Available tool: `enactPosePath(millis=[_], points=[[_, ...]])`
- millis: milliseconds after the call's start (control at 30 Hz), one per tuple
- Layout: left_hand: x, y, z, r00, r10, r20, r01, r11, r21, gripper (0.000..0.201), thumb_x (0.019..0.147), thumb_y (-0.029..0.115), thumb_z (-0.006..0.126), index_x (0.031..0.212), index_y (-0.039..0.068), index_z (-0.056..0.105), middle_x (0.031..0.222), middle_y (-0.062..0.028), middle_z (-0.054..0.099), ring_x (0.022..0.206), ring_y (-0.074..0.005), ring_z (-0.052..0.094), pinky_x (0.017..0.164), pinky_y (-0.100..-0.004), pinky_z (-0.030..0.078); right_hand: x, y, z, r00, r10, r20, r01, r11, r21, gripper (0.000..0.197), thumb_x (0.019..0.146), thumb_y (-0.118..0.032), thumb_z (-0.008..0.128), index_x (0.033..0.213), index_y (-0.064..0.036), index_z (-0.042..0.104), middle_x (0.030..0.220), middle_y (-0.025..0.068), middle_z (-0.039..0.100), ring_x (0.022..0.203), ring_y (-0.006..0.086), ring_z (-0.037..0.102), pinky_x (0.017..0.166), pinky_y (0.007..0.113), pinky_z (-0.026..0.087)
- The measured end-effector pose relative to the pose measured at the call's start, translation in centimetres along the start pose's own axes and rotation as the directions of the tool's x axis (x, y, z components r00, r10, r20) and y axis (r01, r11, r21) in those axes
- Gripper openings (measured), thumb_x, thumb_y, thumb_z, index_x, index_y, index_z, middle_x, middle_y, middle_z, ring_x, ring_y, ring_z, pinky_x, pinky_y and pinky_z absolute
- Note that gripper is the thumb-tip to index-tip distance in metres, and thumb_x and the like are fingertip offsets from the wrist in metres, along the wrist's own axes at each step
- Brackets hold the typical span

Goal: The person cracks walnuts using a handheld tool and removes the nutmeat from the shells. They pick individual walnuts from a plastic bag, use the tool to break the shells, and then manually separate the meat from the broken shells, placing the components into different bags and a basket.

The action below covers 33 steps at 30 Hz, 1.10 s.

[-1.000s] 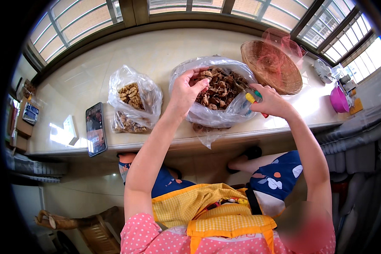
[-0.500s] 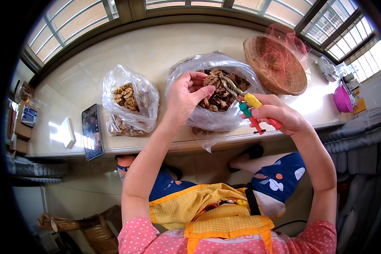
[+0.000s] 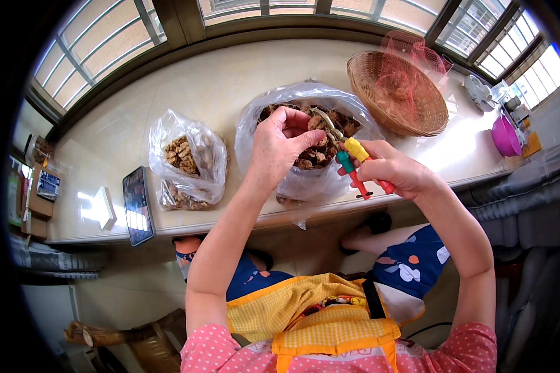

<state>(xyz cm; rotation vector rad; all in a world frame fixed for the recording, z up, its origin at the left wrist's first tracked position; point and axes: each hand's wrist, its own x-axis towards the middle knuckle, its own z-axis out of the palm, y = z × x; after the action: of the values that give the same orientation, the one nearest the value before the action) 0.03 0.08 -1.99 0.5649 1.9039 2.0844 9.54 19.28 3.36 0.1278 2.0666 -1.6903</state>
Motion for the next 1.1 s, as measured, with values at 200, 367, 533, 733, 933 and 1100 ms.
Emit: enactPosePath(millis=[200, 367, 533, 733, 933, 1100], points=[[0.4, -1.0, -0.3, 0.999, 0.039, 0.006, -0.039, 0.999, -0.012, 0.031, 0.075, 0.011, 0.08, 0.094, -0.002, 0.061, 0.084, -0.0076, 0.067, 0.076, -0.0114, 0.062, 0.072, -0.0262, 0.052, 0.0, -1.1, 0.6, 0.998, 0.067, 0.003, -0.066, 0.998, -0.021, 0.042, 0.068, -0.01, 0.057, 0.108, 0.0034, 0.054, 0.097, 0.014, 0.061, 0.071, 0.0128, 0.055, 0.056, 0.021, 0.045], [0.4, -1.1, -0.2, 0.999, 0.038, -0.015, -0.039, 0.999, -0.024, 0.029, 0.076, 0.01, 0.079, 0.094, -0.003, 0.06, 0.084, -0.0077, 0.067, 0.076, -0.0112, 0.062, 0.072, -0.0264, 0.053, 0.0, -1.5, 0.4, 0.996, 0.091, 0.015, -0.09, 0.993, -0.074, 0.041, 0.068, -0.009, 0.057, 0.107, 0.0025, 0.053, 0.094, 0.0135, 0.062, 0.065, 0.0108, 0.054, 0.047, 0.018, 0.04], [0.1, -0.7, -0.1, 0.998, 0.056, -0.039, -0.056, 0.998, 0.015, 0.026, 0.077, 0.009, 0.078, 0.092, -0.003, 0.06, 0.084, -0.0083, 0.068, 0.076, -0.0113, 0.063, 0.071, -0.0266, 0.053, 0.5, -1.1, 0.5, 0.996, 0.08, 0.031, -0.078, 0.994, -0.077, 0.038, 0.069, -0.011, 0.057, 0.104, 0.0024, 0.053, 0.092, 0.0121, 0.061, 0.072, 0.0113, 0.054, 0.056, 0.021, 0.043], [0.1, -0.9, -0.2, 0.995, 0.095, -0.031, -0.093, 0.994, 0.058, 0.023, 0.078, 0.008, 0.077, 0.091, -0.003, 0.06, 0.083, -0.0083, 0.068, 0.075, -0.0113, 0.063, 0.07, -0.0259, 0.053, 0.6, -1.2, 0.3, 0.995, 0.097, 0.017, -0.094, 0.989, -0.116, 0.035, 0.069, -0.012, 0.058, 0.101, 0.0009, 0.054, 0.09, 0.0095, 0.06, 0.073, 0.0115, 0.052, 0.058, 0.021, 0.042], [0.1, -0.9, 0.1, 0.997, 0.07, -0.032, -0.07, 0.997, 0.014, 0.022, 0.079, 0.008, 0.076, 0.091, -0.002, 0.061, 0.083, -0.0082, 0.068, 0.074, -0.0109, 0.062, 0.07, -0.0257, 0.052, 0.6, -0.7, 0.7, 0.998, 0.054, -0.012, -0.055, 0.992, -0.118, 0.032, 0.07, -0.013, 0.058, 0.097, 0.0019, 0.055, 0.086, 0.0089, 0.06, 0.071, 0.0105, 0.053, 0.053, 0.021, 0.04], [0.3, -1.3, -0.5, 0.997, 0.068, -0.041, -0.067, 0.998, 0.016, 0.024, 0.078, 0.009, 0.077, 0.091, -0.003, 0.061, 0.082, -0.0084, 0.068, 0.074, -0.0116, 0.062, 0.07, -0.0257, 0.052, 1.3, -1.0, 0.8, 0.992, 0.125, 0.0, -0.124, 0.987, -0.101, 0.031, 0.069, -0.014, 0.057, 0.093, 0.0049, 0.056, 0.08, 0.0092, 0.059, 0.063, 0.0103, 0.054, 0.045, 0.021, 0.038]])
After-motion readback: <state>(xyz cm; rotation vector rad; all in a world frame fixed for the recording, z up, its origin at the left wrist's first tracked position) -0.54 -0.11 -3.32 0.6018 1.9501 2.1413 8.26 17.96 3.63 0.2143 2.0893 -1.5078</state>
